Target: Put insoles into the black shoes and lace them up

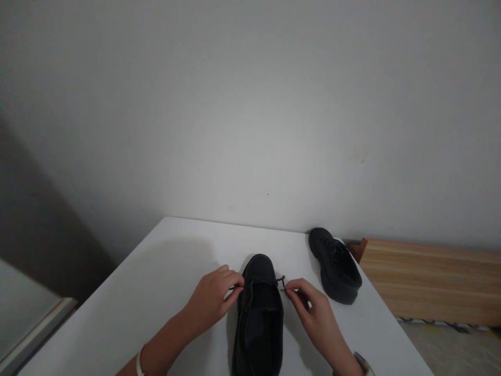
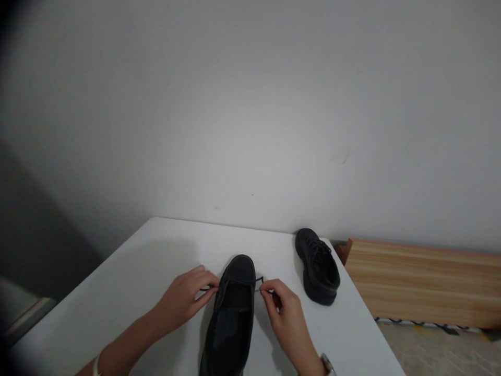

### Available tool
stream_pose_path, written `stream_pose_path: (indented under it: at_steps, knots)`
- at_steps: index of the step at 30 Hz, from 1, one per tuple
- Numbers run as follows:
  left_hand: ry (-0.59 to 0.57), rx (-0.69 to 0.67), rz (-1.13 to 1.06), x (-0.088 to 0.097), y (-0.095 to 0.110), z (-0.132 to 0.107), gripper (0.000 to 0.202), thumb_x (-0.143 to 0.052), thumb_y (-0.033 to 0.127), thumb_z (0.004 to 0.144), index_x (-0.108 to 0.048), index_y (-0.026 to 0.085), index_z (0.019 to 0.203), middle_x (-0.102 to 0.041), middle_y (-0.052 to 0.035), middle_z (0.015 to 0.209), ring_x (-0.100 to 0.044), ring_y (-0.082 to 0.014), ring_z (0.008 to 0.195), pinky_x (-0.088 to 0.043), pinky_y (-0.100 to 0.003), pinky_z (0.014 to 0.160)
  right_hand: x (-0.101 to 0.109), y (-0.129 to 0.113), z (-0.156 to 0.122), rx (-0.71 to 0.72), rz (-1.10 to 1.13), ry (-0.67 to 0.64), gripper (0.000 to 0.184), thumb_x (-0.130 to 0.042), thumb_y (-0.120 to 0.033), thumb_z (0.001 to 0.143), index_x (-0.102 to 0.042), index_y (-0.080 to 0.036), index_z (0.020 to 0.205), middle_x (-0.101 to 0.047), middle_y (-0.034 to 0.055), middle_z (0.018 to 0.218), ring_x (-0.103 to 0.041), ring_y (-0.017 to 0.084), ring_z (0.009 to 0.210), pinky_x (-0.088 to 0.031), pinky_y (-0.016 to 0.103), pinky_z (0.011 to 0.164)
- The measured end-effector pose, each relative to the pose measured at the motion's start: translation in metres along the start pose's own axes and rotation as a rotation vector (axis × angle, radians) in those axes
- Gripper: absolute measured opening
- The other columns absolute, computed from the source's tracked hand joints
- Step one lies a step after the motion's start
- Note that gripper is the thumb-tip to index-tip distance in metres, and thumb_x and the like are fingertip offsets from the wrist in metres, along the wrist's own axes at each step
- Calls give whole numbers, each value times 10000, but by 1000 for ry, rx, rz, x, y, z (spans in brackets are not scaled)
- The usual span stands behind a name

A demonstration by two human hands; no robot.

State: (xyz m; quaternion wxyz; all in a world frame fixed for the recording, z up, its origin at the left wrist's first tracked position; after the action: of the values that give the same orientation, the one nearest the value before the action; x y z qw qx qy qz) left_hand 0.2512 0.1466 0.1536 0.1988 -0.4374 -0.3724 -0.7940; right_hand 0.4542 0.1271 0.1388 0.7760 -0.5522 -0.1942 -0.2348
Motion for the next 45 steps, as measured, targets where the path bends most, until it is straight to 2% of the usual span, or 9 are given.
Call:
stream_pose_path:
  at_steps: [8, 11, 14, 21, 26, 32, 38, 42, 45]
  knots:
    - [29, -1, -47, -3, 2, 5, 123, -583, 130, 911, -674, 203, 873, -711, -39, 851, -602, -205, 826, -477, -329, 757, -12, -3, 1, 8, -5, -24, 283, -520, -409, 970, -672, -191, 872, -691, 55, 778, -618, 193, 647, -484, 280, 590]
    - [96, 9, -36, 1, -1, 4, 98, -651, 139, 888, -712, 214, 872, -689, -58, 962, -589, -241, 948, -476, -392, 845, -12, -3, 1, 0, -14, -25, 240, -527, -368, 967, -662, -193, 873, -686, 51, 778, -615, 194, 657, -482, 284, 601]
    - [150, 26, -22, 6, -3, 3, 95, -692, 148, 865, -744, 227, 853, -654, -61, 960, -579, -246, 943, -486, -395, 823, -10, -6, 1, 17, -29, -14, 226, -523, -347, 965, -651, -196, 856, -669, 41, 758, -590, 184, 630, -473, 279, 589]
    - [59, 86, -180, -4, -7, 4, 171, -605, 124, 904, -756, 205, 895, -675, -49, 852, -629, -195, 825, -520, -304, 739, -4, -10, 1, 26, -41, 22, 228, -518, -342, 970, -657, -197, 862, -661, 39, 763, -584, 178, 624, -480, 273, 588]
    - [65, 109, -196, -3, -7, 4, 187, -592, 131, 906, -760, 214, 896, -677, -53, 883, -646, -195, 833, -526, -301, 749, -5, -10, 2, 36, -21, 30, 229, -514, -338, 969, -659, -194, 865, -671, 47, 773, -597, 182, 637, -480, 270, 586]
    - [-3, 170, -242, -13, -13, 4, 174, -588, 136, 899, -750, 200, 904, -729, -55, 905, -679, -199, 857, -532, -312, 801, -9, -4, -1, 11, -10, -6, 187, -500, -282, 966, -636, -196, 872, -655, 35, 784, -586, 178, 661, -457, 269, 610]
    - [-15, 195, -242, -16, -12, 3, 168, -543, 139, 904, -706, 180, 915, -722, -57, 881, -667, -202, 820, -512, -316, 772, -16, 5, -7, -29, 15, -22, 158, -510, -267, 955, -641, -205, 891, -657, 27, 798, -573, 186, 666, -437, 282, 615]
    - [-23, 247, -313, -12, -6, 3, 177, -529, 240, 948, -678, 182, 1024, -721, -59, 960, -664, -208, 876, -504, -329, 813, -15, 3, -7, 3, 27, 39, 142, -511, -229, 949, -645, -209, 906, -667, 55, 882, -602, 228, 825, -462, 329, 744]
    - [-76, 282, -356, -12, 2, 2, 265, -586, 313, 931, -643, 194, 1161, -702, -57, 986, -659, -211, 884, -509, -332, 816, -9, 0, -7, 44, -20, 104, 133, -549, -200, 918, -668, -218, 862, -662, 72, 924, -584, 264, 933, -434, 387, 854]
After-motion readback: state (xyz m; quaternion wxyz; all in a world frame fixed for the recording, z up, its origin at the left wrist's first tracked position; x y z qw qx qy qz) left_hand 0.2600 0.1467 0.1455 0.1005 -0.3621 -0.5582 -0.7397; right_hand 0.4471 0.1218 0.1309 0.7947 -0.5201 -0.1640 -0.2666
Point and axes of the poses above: each hand's wrist, its own z-axis towards the middle knuckle, its own x-axis out of the back of the hand, y = z × x, the point moved 10 cm from there along z, towards the middle knuckle
